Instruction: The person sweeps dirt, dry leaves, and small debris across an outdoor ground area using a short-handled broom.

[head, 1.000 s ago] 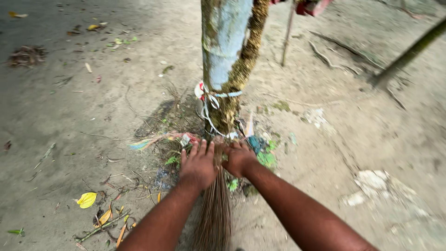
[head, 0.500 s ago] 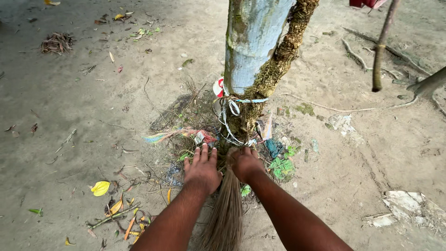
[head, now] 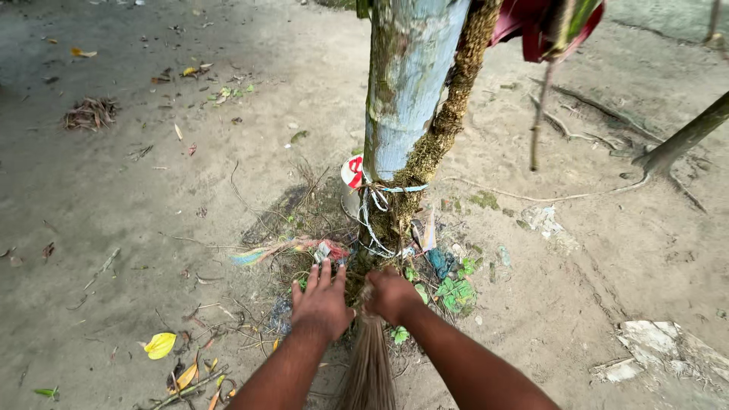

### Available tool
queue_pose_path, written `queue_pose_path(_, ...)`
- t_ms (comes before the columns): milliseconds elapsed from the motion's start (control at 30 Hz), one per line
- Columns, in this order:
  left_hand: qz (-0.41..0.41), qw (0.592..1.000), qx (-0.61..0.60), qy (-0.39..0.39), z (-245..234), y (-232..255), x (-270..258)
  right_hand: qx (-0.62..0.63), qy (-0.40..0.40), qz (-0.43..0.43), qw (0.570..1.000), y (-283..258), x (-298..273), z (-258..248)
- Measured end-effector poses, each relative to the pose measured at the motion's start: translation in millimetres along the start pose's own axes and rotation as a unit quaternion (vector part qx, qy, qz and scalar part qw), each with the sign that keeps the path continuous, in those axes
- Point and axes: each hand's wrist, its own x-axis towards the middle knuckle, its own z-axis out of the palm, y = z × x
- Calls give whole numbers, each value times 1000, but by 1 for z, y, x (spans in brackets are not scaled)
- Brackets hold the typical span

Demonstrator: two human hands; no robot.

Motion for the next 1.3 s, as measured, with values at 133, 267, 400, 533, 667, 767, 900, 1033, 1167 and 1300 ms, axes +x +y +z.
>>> queue_pose_path(133, 17, 999, 12, 42, -27, -9, -16, 1, 31, -88, 996, -30, -9, -32)
queue_pose_path(267, 34, 997, 19, 62, -53, -21, -40, 13, 22, -95, 995, -74, -25, -65)
queue_pose_path(400, 40, 994, -36, 96, -71, -36, -63, 13, 59, -119, 991, -109, -53, -92)
queue_pose_path(533, 81, 979, -86, 165, -79, -53, -86, 15, 153, -124, 980, -139, -90, -112)
queue_pose_path(667, 137, 956, -98, 240, -80, -67, -113, 26, 200, -95, 975, -170, -140, -123)
queue_pose_path(767, 171, 941, -95, 276, -88, -76, -131, 27, 234, -75, 969, -192, -173, -132)
queue_pose_path(900, 227, 927, -93, 282, -99, -87, -158, 12, 288, -108, 951, -211, -204, -136)
queue_pose_path(1033, 256, 915, -41, 309, -105, -91, -184, 33, 294, -120, 948, -218, -223, -136)
queue_pose_path(1167, 265, 910, -35, 317, -105, -89, -206, 15, 294, -129, 947, -218, -237, -140)
queue_pose_path(1300, 267, 905, -43, 328, -99, -91, -230, 6, 280, -144, 949, -222, -256, -142)
